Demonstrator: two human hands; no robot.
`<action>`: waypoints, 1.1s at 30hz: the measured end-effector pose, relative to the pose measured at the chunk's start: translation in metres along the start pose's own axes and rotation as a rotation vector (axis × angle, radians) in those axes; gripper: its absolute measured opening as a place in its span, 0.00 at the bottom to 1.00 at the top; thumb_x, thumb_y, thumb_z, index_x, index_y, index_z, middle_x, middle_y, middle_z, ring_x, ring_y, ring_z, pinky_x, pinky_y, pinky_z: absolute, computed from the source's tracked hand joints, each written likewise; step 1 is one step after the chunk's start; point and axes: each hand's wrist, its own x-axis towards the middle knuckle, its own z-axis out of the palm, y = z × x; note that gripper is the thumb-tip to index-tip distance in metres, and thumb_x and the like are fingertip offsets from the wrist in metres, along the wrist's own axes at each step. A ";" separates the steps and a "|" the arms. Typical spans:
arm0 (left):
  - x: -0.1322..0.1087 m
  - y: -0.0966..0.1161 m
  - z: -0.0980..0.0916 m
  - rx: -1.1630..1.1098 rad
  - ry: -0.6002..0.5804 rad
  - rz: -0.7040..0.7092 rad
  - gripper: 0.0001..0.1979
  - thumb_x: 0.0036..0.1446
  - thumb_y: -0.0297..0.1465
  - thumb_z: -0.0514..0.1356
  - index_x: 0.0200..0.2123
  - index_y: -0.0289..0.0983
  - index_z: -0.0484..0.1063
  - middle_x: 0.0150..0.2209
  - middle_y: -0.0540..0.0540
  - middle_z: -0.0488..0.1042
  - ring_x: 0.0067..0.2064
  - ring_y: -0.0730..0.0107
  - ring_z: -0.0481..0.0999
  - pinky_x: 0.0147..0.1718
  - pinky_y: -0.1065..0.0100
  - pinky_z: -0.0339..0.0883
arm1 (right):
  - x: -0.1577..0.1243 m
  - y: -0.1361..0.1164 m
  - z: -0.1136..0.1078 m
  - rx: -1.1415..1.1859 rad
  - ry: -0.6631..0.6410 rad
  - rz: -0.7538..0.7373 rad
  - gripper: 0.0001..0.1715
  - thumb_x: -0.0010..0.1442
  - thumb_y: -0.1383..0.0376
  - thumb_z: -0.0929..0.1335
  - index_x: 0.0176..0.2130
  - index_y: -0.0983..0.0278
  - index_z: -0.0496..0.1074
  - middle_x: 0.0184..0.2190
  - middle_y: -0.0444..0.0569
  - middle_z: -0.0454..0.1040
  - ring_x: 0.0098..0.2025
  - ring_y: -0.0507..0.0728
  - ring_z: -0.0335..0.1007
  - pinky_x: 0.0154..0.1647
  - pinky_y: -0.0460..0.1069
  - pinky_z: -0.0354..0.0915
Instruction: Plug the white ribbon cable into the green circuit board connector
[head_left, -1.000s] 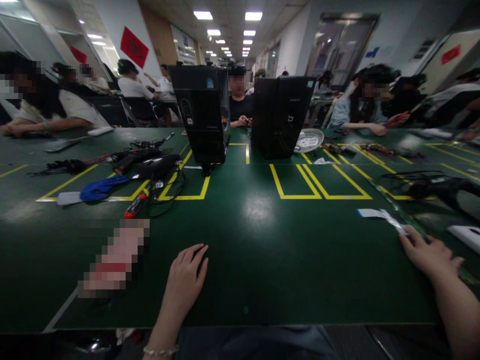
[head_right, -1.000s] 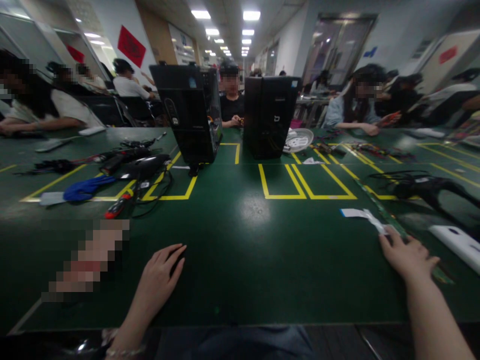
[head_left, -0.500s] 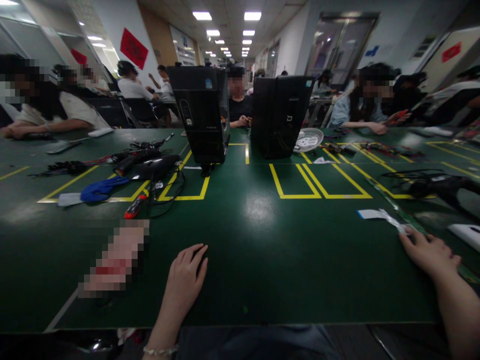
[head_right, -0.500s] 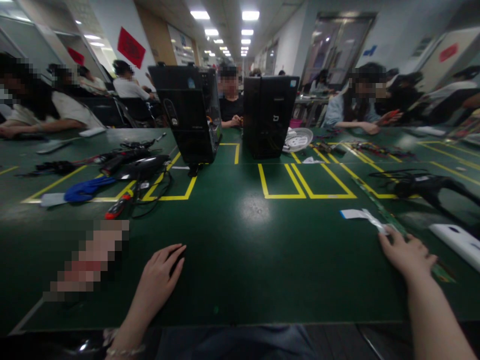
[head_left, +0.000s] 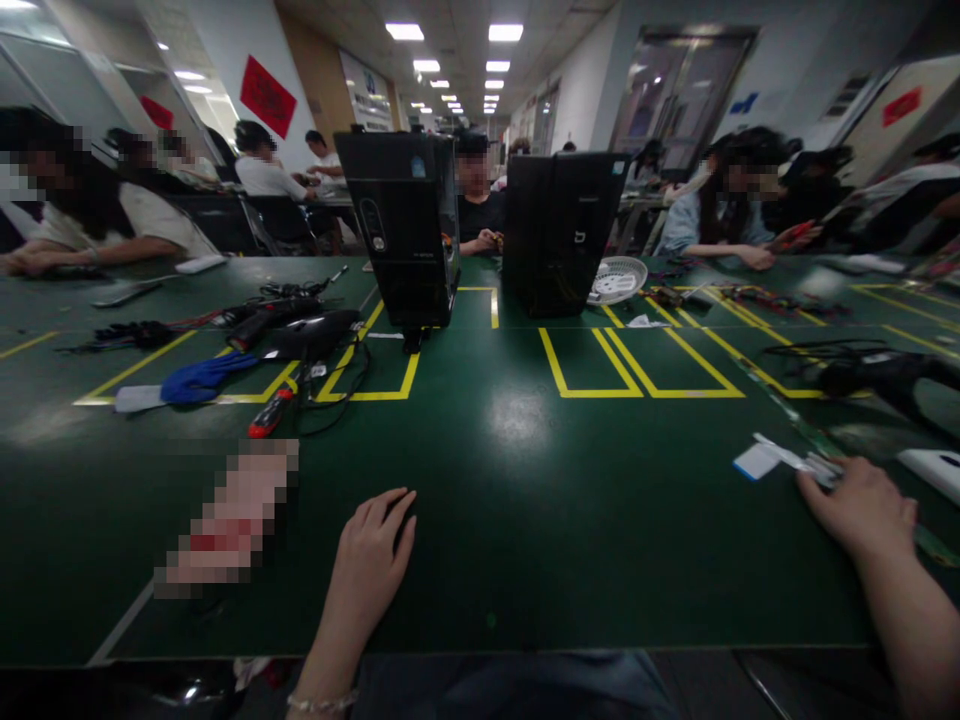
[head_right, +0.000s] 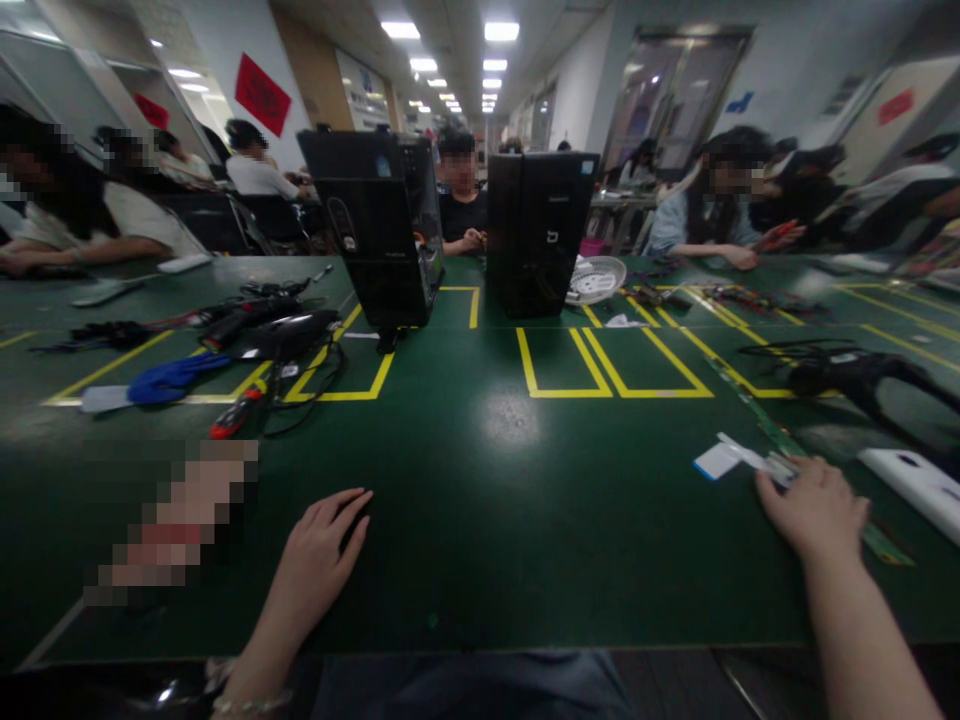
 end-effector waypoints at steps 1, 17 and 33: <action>0.000 0.000 0.000 0.000 0.003 0.004 0.18 0.65 0.34 0.51 0.53 0.36 0.72 0.50 0.39 0.74 0.52 0.53 0.72 0.50 0.51 0.67 | 0.000 -0.002 -0.002 0.017 -0.004 -0.019 0.43 0.62 0.48 0.49 0.57 0.76 0.64 0.49 0.73 0.68 0.53 0.74 0.65 0.49 0.64 0.61; 0.000 0.000 0.000 0.004 -0.007 0.001 0.19 0.65 0.34 0.51 0.54 0.34 0.72 0.51 0.38 0.73 0.52 0.53 0.71 0.50 0.52 0.67 | -0.015 -0.023 -0.016 0.237 -0.109 -0.330 0.27 0.62 0.56 0.56 0.49 0.68 0.71 0.49 0.63 0.72 0.53 0.64 0.66 0.55 0.56 0.61; 0.000 0.003 -0.001 0.002 -0.002 -0.006 0.18 0.65 0.33 0.51 0.53 0.36 0.72 0.51 0.39 0.73 0.52 0.54 0.71 0.50 0.51 0.68 | -0.181 -0.207 -0.090 0.458 -0.180 -1.168 0.28 0.68 0.56 0.60 0.64 0.57 0.60 0.66 0.50 0.56 0.68 0.59 0.48 0.66 0.65 0.50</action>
